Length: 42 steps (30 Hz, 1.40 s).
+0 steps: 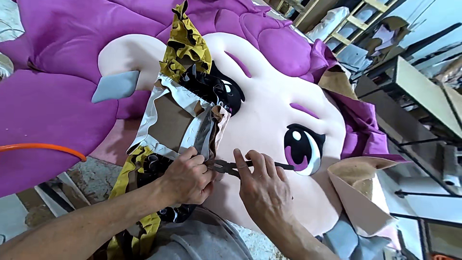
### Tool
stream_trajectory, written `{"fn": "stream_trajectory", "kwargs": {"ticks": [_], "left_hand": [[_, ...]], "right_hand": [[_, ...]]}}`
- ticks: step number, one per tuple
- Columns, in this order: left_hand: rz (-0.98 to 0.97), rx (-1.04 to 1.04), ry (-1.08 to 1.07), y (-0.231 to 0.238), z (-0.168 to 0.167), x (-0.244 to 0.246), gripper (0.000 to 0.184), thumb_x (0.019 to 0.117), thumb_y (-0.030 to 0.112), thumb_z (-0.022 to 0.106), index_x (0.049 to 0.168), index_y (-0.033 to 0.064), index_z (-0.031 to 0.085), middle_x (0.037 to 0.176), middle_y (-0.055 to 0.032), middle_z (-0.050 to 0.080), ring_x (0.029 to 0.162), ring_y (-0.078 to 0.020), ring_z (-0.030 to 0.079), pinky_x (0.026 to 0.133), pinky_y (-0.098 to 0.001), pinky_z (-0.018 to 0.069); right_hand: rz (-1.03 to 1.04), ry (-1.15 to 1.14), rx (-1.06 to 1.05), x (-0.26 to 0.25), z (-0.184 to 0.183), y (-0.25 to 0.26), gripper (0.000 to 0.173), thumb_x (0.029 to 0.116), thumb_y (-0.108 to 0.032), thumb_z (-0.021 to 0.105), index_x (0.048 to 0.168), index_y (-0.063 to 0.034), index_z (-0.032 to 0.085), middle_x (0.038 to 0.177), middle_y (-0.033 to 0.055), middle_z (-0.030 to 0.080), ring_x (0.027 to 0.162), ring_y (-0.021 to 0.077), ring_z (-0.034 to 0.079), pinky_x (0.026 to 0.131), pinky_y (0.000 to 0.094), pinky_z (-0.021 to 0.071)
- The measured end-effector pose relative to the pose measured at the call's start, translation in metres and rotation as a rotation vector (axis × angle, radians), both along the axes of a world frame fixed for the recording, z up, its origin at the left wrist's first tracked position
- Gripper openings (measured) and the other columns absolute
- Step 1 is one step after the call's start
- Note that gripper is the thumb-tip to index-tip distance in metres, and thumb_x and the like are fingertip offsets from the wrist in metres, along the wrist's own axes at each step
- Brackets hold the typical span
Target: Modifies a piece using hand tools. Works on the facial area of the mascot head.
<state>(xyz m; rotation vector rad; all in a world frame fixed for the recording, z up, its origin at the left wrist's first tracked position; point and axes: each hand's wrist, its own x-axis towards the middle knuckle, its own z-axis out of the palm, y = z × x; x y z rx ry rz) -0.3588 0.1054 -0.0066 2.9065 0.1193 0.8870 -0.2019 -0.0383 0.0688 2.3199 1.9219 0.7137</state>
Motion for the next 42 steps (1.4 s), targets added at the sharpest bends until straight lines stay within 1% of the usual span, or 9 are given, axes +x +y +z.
{"fn": "stream_trajectory", "kwargs": {"ticks": [7, 11, 16, 20, 22, 26, 31, 36, 42], "left_hand": [[-0.031, -0.031, 0.041, 0.002, 0.001, 0.000, 0.029, 0.0918, 0.035, 0.054, 0.078, 0.0191, 0.075, 0.054, 0.0059, 0.053, 0.059, -0.0136, 0.053, 0.077, -0.0371, 0.0437], [-0.043, -0.051, 0.055, 0.001, 0.000, 0.000, 0.031, 0.0927, 0.034, 0.053, 0.083, 0.0194, 0.078, 0.056, 0.0059, 0.055, 0.062, -0.0140, 0.055, 0.081, -0.0387, 0.0456], [-0.041, -0.042, 0.033, 0.002, 0.000, 0.000, 0.030, 0.0929, 0.030, 0.051, 0.081, 0.0188, 0.076, 0.058, 0.0055, 0.056, 0.062, -0.0141, 0.054, 0.078, -0.0383, 0.0441], [-0.114, -0.202, -0.067, 0.008, 0.001, -0.004, 0.041, 0.1016, 0.032, 0.040, 0.108, 0.0189, 0.079, 0.059, 0.0065, 0.057, 0.060, -0.0115, 0.051, 0.079, -0.0367, 0.0433], [-0.121, -0.445, -0.176, 0.014, 0.003, -0.008, 0.043, 0.1064, 0.031, 0.036, 0.124, 0.0132, 0.072, 0.068, 0.0050, 0.065, 0.064, -0.0084, 0.057, 0.076, -0.0337, 0.0492], [-0.038, -0.516, -0.260, 0.021, 0.004, -0.007, 0.021, 0.0929, 0.028, 0.061, 0.101, 0.0149, 0.074, 0.100, 0.0043, 0.069, 0.105, -0.0119, 0.061, 0.103, -0.0431, 0.0439], [-0.039, -0.384, -0.087, 0.030, 0.009, -0.008, 0.025, 0.0926, 0.038, 0.062, 0.106, 0.0275, 0.080, 0.117, 0.0078, 0.070, 0.124, -0.0152, 0.057, 0.108, -0.0462, 0.0428], [0.134, -0.353, 0.051, 0.026, 0.019, -0.001, 0.029, 0.0829, 0.054, 0.066, 0.102, 0.0385, 0.080, 0.158, -0.0008, 0.046, 0.153, -0.0353, 0.026, 0.117, -0.0689, 0.0198], [0.206, -0.427, 0.233, 0.026, 0.031, 0.006, 0.030, 0.0792, 0.055, 0.070, 0.103, 0.0418, 0.080, 0.168, 0.0016, 0.029, 0.158, -0.0344, 0.010, 0.122, -0.0704, 0.0037]], "right_hand": [[-0.012, -0.054, 0.021, -0.004, -0.007, 0.002, 0.042, 0.0882, -0.004, 0.063, 0.129, -0.0141, 0.070, 0.097, 0.0118, 0.063, 0.084, 0.0292, 0.064, 0.060, 0.0392, 0.0448], [0.016, 0.079, -0.104, 0.005, -0.004, 0.008, 0.007, 0.0767, -0.012, 0.069, 0.082, -0.0074, 0.069, 0.074, 0.0091, 0.061, 0.062, 0.0278, 0.062, 0.050, 0.0412, 0.0469], [-0.348, 1.022, -0.730, 0.039, 0.025, 0.043, 0.017, 0.0886, -0.017, 0.061, 0.090, -0.0175, 0.077, 0.071, -0.0003, 0.069, 0.063, 0.0155, 0.065, 0.057, 0.0395, 0.0519], [-0.353, 1.624, -0.459, 0.070, 0.040, 0.027, 0.025, 0.0882, -0.005, 0.050, 0.100, -0.0047, 0.072, 0.074, 0.0062, 0.071, 0.054, 0.0098, 0.060, 0.042, 0.0215, 0.0370], [-0.457, 1.601, -0.519, 0.076, 0.051, 0.016, 0.021, 0.0908, -0.007, 0.046, 0.101, -0.0053, 0.064, 0.075, 0.0072, 0.071, 0.061, 0.0172, 0.068, 0.046, 0.0287, 0.0503], [-0.658, 1.441, -0.816, 0.077, 0.053, -0.010, 0.024, 0.0980, -0.015, 0.052, 0.121, -0.0081, 0.050, 0.077, 0.0044, 0.064, 0.062, 0.0161, 0.066, 0.051, 0.0304, 0.0542], [-0.360, 0.953, -0.855, 0.063, 0.089, -0.026, 0.053, 0.0909, -0.017, 0.058, 0.143, -0.0168, 0.052, 0.098, 0.0034, 0.070, 0.080, 0.0195, 0.067, 0.071, 0.0430, 0.0556], [0.087, 0.186, -0.345, 0.036, 0.092, -0.026, 0.058, 0.0754, 0.001, 0.057, 0.130, -0.0151, 0.069, 0.081, 0.0088, 0.063, 0.052, 0.0265, 0.061, 0.040, 0.0433, 0.0477], [-0.028, 0.049, -0.269, 0.003, 0.056, -0.017, 0.064, 0.0813, 0.005, 0.063, 0.139, -0.0236, 0.065, 0.106, 0.0142, 0.064, 0.083, 0.0343, 0.067, 0.048, 0.0416, 0.0503]]}}
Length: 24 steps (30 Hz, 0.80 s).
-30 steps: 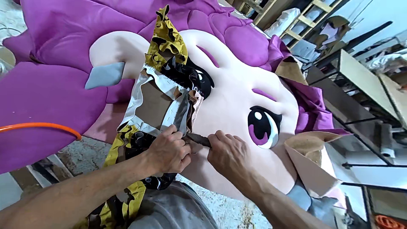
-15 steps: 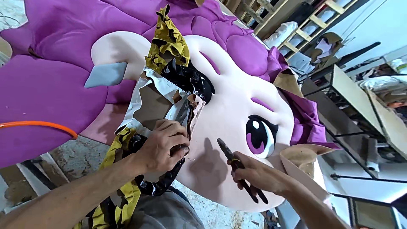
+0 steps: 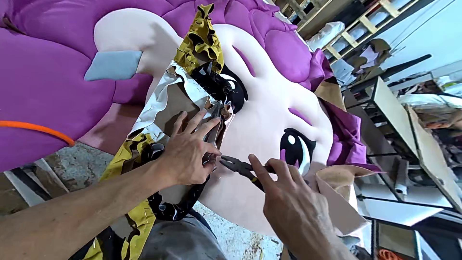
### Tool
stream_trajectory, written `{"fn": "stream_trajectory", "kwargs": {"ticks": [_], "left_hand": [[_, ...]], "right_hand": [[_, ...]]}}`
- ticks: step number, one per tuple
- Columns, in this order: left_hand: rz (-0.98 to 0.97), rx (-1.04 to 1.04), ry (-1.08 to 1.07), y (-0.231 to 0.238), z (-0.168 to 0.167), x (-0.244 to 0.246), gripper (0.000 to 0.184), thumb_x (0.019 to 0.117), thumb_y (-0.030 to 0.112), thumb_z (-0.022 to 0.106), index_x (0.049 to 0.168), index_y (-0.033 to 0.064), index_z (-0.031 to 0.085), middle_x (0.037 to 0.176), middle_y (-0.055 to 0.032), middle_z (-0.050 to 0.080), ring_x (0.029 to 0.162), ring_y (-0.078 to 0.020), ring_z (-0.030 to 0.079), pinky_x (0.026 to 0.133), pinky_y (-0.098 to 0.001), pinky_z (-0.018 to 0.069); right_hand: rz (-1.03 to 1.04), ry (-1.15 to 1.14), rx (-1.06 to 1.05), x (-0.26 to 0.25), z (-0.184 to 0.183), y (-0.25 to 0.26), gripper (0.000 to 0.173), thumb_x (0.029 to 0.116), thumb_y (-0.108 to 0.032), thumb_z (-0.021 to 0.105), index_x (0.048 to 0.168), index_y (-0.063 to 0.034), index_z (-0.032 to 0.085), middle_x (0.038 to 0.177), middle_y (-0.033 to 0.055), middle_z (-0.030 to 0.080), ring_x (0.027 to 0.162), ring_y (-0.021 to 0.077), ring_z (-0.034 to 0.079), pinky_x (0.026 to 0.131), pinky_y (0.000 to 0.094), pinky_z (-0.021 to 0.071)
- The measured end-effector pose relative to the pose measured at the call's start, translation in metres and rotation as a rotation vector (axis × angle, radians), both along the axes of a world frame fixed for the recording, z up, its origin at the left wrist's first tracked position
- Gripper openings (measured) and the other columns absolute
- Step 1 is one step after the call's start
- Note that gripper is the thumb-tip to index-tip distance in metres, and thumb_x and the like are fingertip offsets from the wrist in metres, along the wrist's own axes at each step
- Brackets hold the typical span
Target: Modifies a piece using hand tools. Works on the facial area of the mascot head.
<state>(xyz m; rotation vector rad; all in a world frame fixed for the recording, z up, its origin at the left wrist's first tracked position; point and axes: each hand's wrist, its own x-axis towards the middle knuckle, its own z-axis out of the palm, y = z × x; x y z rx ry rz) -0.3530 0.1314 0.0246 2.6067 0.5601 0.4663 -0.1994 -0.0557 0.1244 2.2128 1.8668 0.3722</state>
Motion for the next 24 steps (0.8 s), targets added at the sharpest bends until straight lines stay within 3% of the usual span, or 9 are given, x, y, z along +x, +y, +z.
{"fn": "stream_trajectory", "kwargs": {"ticks": [5, 14, 19, 24], "left_hand": [[0.000, -0.016, -0.010, 0.000, -0.001, 0.001, 0.034, 0.0736, 0.053, 0.076, 0.105, 0.0413, 0.080, 0.167, -0.0005, 0.031, 0.158, -0.0348, 0.009, 0.122, -0.0704, 0.0016], [-0.007, -0.004, -0.048, 0.000, -0.004, 0.001, 0.036, 0.0773, 0.055, 0.072, 0.109, 0.0401, 0.080, 0.166, -0.0005, 0.033, 0.158, -0.0343, 0.009, 0.122, -0.0705, -0.0015], [-0.041, 0.024, 0.002, -0.008, -0.004, 0.003, 0.048, 0.0709, 0.055, 0.078, 0.115, 0.0354, 0.078, 0.167, -0.0028, 0.031, 0.158, -0.0337, 0.011, 0.120, -0.0735, -0.0037], [-0.036, -0.003, 0.019, -0.009, -0.001, 0.005, 0.050, 0.0701, 0.056, 0.083, 0.115, 0.0340, 0.079, 0.168, -0.0036, 0.030, 0.158, -0.0341, 0.010, 0.120, -0.0720, -0.0039]], "right_hand": [[-0.117, 0.008, 0.120, -0.025, -0.035, -0.008, 0.066, 0.0813, 0.004, 0.063, 0.141, -0.0239, 0.063, 0.112, 0.0149, 0.065, 0.094, 0.0359, 0.066, 0.055, 0.0409, 0.0507], [-0.262, -0.073, 0.118, -0.047, -0.046, -0.005, 0.063, 0.0850, 0.001, 0.064, 0.143, -0.0251, 0.062, 0.106, 0.0157, 0.063, 0.085, 0.0322, 0.066, 0.054, 0.0372, 0.0478], [-0.253, -0.169, 0.003, -0.058, -0.038, -0.001, 0.064, 0.0874, -0.002, 0.066, 0.148, -0.0179, 0.056, 0.103, 0.0165, 0.062, 0.079, 0.0312, 0.064, 0.051, 0.0355, 0.0437], [-0.229, -0.289, -0.120, -0.072, -0.029, 0.004, 0.064, 0.0906, 0.001, 0.062, 0.152, -0.0102, 0.050, 0.107, 0.0169, 0.064, 0.084, 0.0306, 0.063, 0.052, 0.0340, 0.0406]]}}
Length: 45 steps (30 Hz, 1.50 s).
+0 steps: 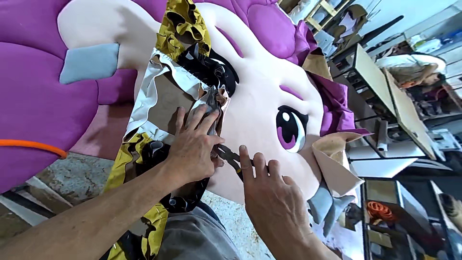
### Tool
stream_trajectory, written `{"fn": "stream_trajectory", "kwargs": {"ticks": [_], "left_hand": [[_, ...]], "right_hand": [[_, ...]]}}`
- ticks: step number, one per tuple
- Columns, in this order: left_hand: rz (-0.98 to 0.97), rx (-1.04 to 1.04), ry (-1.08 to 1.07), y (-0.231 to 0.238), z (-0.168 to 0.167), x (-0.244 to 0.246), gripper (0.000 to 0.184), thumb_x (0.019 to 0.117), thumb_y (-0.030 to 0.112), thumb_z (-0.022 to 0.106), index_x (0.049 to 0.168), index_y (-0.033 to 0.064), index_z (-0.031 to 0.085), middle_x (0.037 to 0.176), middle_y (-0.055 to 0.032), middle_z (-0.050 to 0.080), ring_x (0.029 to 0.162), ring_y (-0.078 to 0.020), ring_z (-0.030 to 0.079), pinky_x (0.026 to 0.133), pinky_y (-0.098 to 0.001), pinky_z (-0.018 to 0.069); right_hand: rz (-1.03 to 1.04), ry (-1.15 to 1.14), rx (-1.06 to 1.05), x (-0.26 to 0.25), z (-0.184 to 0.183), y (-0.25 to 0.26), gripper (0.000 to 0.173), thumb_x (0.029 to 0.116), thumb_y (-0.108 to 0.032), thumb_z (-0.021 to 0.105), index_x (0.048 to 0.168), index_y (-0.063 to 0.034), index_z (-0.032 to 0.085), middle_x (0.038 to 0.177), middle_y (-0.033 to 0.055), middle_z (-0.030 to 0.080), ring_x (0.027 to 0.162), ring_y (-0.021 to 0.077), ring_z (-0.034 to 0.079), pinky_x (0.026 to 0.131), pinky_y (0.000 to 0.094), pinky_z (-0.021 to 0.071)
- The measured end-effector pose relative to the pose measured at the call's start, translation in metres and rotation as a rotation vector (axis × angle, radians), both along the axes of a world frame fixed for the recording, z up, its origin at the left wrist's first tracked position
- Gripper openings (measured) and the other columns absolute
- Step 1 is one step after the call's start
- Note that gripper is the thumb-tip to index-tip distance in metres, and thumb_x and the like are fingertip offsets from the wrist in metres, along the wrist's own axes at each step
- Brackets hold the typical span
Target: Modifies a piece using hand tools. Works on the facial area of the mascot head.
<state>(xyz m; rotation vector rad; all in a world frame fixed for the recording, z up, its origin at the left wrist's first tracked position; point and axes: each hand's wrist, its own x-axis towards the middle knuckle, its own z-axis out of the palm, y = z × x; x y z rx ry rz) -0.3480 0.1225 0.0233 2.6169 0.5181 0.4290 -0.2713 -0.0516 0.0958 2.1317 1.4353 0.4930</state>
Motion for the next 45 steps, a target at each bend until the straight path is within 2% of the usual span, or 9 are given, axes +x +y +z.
{"fn": "stream_trajectory", "kwargs": {"ticks": [5, 8, 10, 13, 15, 19, 25, 37, 45], "left_hand": [[0.005, -0.022, -0.032, 0.000, -0.001, 0.000, 0.048, 0.0691, 0.052, 0.085, 0.113, 0.0335, 0.079, 0.167, -0.0044, 0.032, 0.158, -0.0336, 0.011, 0.121, -0.0705, -0.0025], [-0.006, -0.041, -0.056, -0.001, -0.001, -0.001, 0.051, 0.0698, 0.057, 0.084, 0.114, 0.0328, 0.079, 0.166, -0.0064, 0.033, 0.158, -0.0338, 0.011, 0.122, -0.0696, -0.0028], [-0.031, -0.053, -0.061, 0.003, -0.001, -0.004, 0.050, 0.0741, 0.061, 0.078, 0.116, 0.0337, 0.078, 0.166, -0.0068, 0.032, 0.158, -0.0342, 0.010, 0.121, -0.0698, -0.0036], [-0.103, -0.094, -0.028, 0.012, 0.005, -0.007, 0.042, 0.0896, 0.053, 0.057, 0.122, 0.0348, 0.076, 0.166, -0.0059, 0.033, 0.158, -0.0338, 0.012, 0.123, -0.0664, 0.0012], [-0.147, -0.046, 0.045, 0.018, 0.008, -0.009, 0.039, 0.0961, 0.047, 0.053, 0.128, 0.0374, 0.072, 0.167, -0.0044, 0.031, 0.158, -0.0322, 0.013, 0.124, -0.0636, 0.0054], [-0.140, 0.048, 0.143, 0.016, 0.011, -0.005, 0.043, 0.0913, 0.051, 0.059, 0.132, 0.0420, 0.069, 0.169, -0.0007, 0.027, 0.158, -0.0314, 0.012, 0.121, -0.0655, 0.0077], [-0.167, 0.032, 0.311, 0.022, 0.023, 0.001, 0.048, 0.0882, 0.058, 0.063, 0.135, 0.0479, 0.064, 0.171, 0.0000, 0.021, 0.158, -0.0334, 0.005, 0.120, -0.0668, 0.0044], [-0.130, 0.034, 0.266, 0.008, 0.017, 0.003, 0.066, 0.0740, 0.055, 0.079, 0.137, 0.0401, 0.066, 0.173, -0.0040, 0.011, 0.159, -0.0349, -0.001, 0.118, -0.0718, -0.0007], [-0.122, 0.030, 0.226, 0.007, 0.014, 0.003, 0.064, 0.0753, 0.055, 0.079, 0.136, 0.0392, 0.066, 0.173, -0.0055, 0.013, 0.159, -0.0340, 0.001, 0.119, -0.0711, 0.0006]], "right_hand": [[-0.109, 0.027, -0.127, -0.025, 0.002, 0.011, 0.054, 0.0861, 0.001, 0.065, 0.140, 0.0030, 0.059, 0.084, 0.0164, 0.063, 0.060, 0.0265, 0.062, 0.047, 0.0333, 0.0430], [-0.389, 0.390, -0.344, -0.016, 0.013, 0.019, 0.053, 0.0914, -0.009, 0.057, 0.143, 0.0005, 0.052, 0.093, 0.0179, 0.067, 0.072, 0.0333, 0.069, 0.060, 0.0447, 0.0529], [-0.420, 0.580, -0.216, 0.004, 0.013, 0.001, 0.056, 0.0871, -0.014, 0.059, 0.142, -0.0080, 0.057, 0.094, 0.0168, 0.070, 0.075, 0.0371, 0.070, 0.060, 0.0529, 0.0532], [-0.387, 0.685, 0.024, 0.021, 0.020, -0.030, 0.061, 0.0831, -0.009, 0.059, 0.144, -0.0086, 0.056, 0.096, 0.0121, 0.073, 0.072, 0.0328, 0.070, 0.057, 0.0543, 0.0537], [-0.336, 0.671, 0.094, 0.015, 0.027, -0.034, 0.068, 0.0827, -0.003, 0.057, 0.150, -0.0069, 0.049, 0.101, 0.0115, 0.072, 0.069, 0.0303, 0.069, 0.054, 0.0506, 0.0535], [-0.228, 0.591, 0.209, 0.000, 0.010, -0.023, 0.075, 0.0765, 0.001, 0.059, 0.150, -0.0129, 0.052, 0.097, 0.0147, 0.066, 0.058, 0.0282, 0.065, 0.044, 0.0439, 0.0504], [-0.279, 0.515, 0.276, -0.013, -0.024, -0.018, 0.080, 0.0770, 0.002, 0.061, 0.150, -0.0312, 0.054, 0.119, 0.0140, 0.062, 0.076, 0.0290, 0.068, 0.044, 0.0385, 0.0489], [-0.331, 0.312, 0.248, -0.028, -0.027, -0.006, 0.082, 0.0789, -0.001, 0.062, 0.154, -0.0313, 0.049, 0.124, 0.0202, 0.060, 0.090, 0.0351, 0.067, 0.049, 0.0385, 0.0480], [-0.277, 0.119, 0.039, -0.030, -0.016, 0.004, 0.077, 0.0844, -0.002, 0.068, 0.156, -0.0208, 0.046, 0.111, 0.0192, 0.062, 0.073, 0.0306, 0.064, 0.046, 0.0334, 0.0431]]}}
